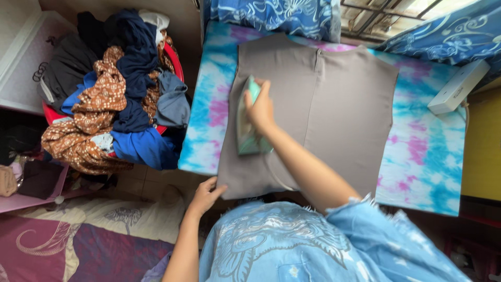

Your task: The person irons a gray short-sleeved shirt on a tie-dye patterned ironing board. They smooth the fabric, use a steam iron to press the front and back, and fold the shirt neatly at the end.

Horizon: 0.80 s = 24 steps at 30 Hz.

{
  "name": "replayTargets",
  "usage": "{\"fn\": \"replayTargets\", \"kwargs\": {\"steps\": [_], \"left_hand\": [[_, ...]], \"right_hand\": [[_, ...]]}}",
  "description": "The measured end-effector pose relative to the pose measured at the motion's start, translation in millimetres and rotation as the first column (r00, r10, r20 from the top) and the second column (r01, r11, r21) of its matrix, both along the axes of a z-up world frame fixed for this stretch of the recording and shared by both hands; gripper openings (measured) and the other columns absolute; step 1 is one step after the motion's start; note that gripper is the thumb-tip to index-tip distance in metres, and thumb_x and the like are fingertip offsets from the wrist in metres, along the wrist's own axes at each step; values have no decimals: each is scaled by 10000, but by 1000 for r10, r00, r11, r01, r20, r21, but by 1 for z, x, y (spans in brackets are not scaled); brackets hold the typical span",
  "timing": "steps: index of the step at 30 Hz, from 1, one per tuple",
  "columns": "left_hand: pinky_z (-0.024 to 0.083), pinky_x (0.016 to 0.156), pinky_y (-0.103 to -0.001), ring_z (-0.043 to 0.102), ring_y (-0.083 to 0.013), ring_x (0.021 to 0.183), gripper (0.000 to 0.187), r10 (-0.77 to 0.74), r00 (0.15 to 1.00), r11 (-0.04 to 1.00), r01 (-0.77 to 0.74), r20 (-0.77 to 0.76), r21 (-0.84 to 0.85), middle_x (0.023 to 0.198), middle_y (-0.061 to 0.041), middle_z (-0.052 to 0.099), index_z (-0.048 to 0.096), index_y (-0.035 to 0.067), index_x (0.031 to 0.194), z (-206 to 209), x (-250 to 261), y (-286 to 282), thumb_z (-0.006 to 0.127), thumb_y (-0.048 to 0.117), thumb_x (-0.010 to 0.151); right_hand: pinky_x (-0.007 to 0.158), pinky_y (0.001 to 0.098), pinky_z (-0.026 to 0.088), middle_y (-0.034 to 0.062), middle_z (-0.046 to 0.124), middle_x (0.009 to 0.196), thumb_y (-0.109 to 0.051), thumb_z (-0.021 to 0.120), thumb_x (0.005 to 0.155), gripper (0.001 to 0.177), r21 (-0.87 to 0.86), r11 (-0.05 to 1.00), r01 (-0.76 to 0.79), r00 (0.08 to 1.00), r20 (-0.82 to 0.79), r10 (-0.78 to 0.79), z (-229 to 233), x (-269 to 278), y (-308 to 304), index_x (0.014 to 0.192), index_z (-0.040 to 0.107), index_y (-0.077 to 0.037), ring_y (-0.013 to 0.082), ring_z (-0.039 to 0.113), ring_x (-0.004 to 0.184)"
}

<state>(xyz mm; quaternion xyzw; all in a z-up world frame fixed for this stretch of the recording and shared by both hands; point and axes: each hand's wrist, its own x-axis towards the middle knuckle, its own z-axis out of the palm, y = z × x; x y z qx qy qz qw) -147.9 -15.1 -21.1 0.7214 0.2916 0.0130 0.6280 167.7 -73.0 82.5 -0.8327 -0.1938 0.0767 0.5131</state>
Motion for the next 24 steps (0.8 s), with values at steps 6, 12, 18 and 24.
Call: {"fn": "replayTargets", "kwargs": {"steps": [6,12,18,24], "left_hand": [[362,1095,-434,689,-254,932,232,105,963,778,-235,248,582,944,-76,728,708,34,911,20,6,-35,754,262,914],[430,533,-358,493,-232,519,293,281,950,899,-310,134,309,728,-158,562,593,-3,843,44,5,-48,657,238,998],[396,449,-406,511,-270,456,266,207,976,901,-215,61,376,587,-157,515,610,21,902,20,-4,-41,603,257,1025],[438,736,-458,603,-312,720,189,186,979,622,-180,79,762,725,-96,617,670,89,916,19,-8,-37,610,235,1020]], "right_hand": [[471,409,517,157,679,804,-299,600,1018,493,-63,998,1,962,-274,-18,20,-20,-69,1418,340,-177,270,636,483],[551,436,545,184,701,880,-309,569,1034,452,-127,992,11,988,-154,-31,30,-40,-116,1412,365,-169,300,699,610],[568,462,538,186,681,807,-277,561,1034,445,-110,989,99,973,-198,-119,35,63,-80,1407,369,-127,319,689,622],[666,453,579,235,704,1031,-285,558,1052,465,-54,998,39,996,-78,-43,14,-20,-126,1428,341,-118,344,737,788]]}}
